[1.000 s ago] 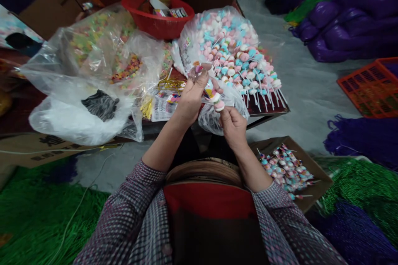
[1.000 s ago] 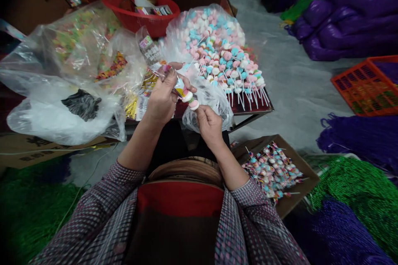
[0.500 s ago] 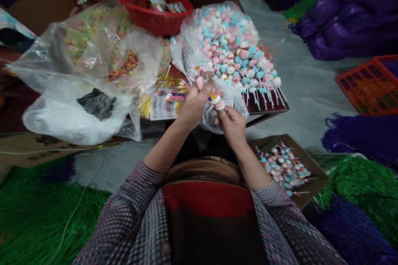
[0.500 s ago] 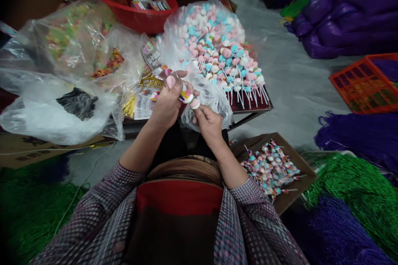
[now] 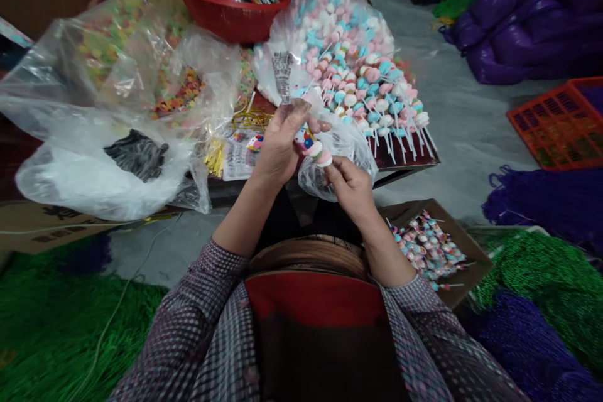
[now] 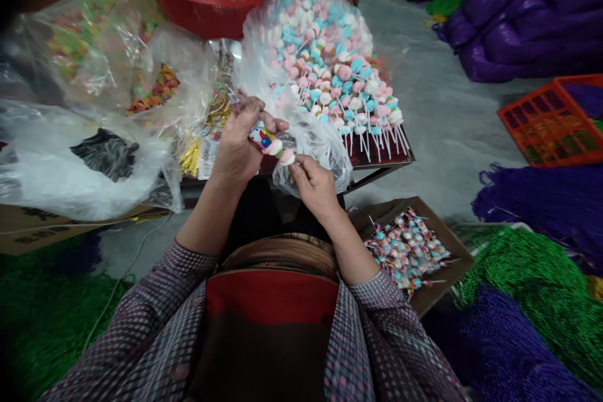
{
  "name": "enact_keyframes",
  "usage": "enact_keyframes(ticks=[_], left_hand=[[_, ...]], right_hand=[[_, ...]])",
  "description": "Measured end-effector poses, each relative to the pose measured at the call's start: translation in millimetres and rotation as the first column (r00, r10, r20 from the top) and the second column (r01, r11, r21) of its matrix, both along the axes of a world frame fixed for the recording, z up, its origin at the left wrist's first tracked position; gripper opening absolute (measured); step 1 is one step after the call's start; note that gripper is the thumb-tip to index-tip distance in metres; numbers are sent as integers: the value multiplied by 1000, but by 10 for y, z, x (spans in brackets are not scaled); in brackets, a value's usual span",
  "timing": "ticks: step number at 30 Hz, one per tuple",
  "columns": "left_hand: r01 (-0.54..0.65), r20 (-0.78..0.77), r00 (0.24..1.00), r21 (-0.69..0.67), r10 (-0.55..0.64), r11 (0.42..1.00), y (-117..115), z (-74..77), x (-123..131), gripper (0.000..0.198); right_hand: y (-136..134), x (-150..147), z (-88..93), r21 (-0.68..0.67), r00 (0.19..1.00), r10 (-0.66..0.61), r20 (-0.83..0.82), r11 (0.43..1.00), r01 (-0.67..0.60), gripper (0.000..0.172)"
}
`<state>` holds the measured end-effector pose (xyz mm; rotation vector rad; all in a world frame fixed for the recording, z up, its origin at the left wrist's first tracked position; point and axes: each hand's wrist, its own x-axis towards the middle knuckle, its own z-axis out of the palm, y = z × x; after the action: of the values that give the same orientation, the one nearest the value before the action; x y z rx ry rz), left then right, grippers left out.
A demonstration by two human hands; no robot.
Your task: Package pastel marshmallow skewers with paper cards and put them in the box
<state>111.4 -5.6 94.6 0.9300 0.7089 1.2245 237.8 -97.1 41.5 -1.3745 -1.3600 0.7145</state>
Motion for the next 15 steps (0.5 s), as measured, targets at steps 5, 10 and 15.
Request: enact_keyframes(ticks=[5, 10, 15], left_hand=[[37, -29, 999, -50, -38, 998, -56, -46, 36, 13], [75, -38, 996, -56, -77, 996, -133, -54, 39, 19], [68, -45, 996, -66, -71, 995, -143, -64, 38, 23]], right_hand=[[28, -74, 62, -51, 985, 8, -175, 999, -17, 38], [80, -137, 63, -214, 768, 131, -627, 919, -331, 47], [99, -171, 40, -166, 773, 154, -615, 934, -318, 46]])
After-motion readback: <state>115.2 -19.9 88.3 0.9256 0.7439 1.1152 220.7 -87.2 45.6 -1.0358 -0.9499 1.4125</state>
